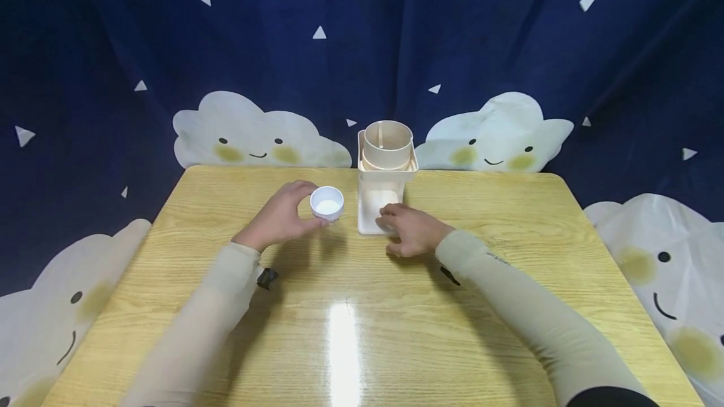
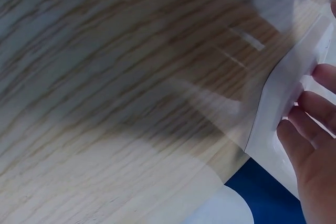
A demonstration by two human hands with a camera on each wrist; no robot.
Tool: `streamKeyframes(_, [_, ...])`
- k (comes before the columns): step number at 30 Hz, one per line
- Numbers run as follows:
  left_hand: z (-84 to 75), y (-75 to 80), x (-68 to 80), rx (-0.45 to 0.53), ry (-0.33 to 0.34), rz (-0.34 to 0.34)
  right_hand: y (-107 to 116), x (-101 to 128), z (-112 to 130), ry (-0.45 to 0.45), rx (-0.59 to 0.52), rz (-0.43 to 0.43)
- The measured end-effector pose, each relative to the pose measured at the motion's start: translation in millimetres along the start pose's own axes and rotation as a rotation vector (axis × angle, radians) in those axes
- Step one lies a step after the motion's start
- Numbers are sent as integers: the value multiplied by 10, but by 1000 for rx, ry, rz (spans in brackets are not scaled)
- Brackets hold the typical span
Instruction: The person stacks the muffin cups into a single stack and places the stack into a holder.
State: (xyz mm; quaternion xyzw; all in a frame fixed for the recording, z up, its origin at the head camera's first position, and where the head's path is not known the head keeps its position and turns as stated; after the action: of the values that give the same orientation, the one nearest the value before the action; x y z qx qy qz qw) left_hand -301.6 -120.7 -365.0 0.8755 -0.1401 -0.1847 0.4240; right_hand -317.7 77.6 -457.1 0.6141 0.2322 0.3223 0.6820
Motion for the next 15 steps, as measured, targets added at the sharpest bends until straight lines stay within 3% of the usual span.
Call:
streamKeyframes(6, [15, 96, -88, -47, -11, 39, -11, 1, 2, -15, 3, 19])
streamKeyframes(15, [-34, 181, -162, -83, -52, 43, -50, -18, -22, -42, -5, 47])
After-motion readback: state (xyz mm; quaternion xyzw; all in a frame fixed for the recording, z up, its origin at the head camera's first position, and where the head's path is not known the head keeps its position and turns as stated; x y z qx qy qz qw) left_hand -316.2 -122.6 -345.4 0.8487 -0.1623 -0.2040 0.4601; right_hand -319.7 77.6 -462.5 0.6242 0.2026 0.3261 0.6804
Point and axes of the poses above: each hand's wrist, its own x-axis away from the middle knuckle, its own y-axis out of the back of the hand, z = x × y, the point moved 10 cm from there along -x, towards the middle knuckle
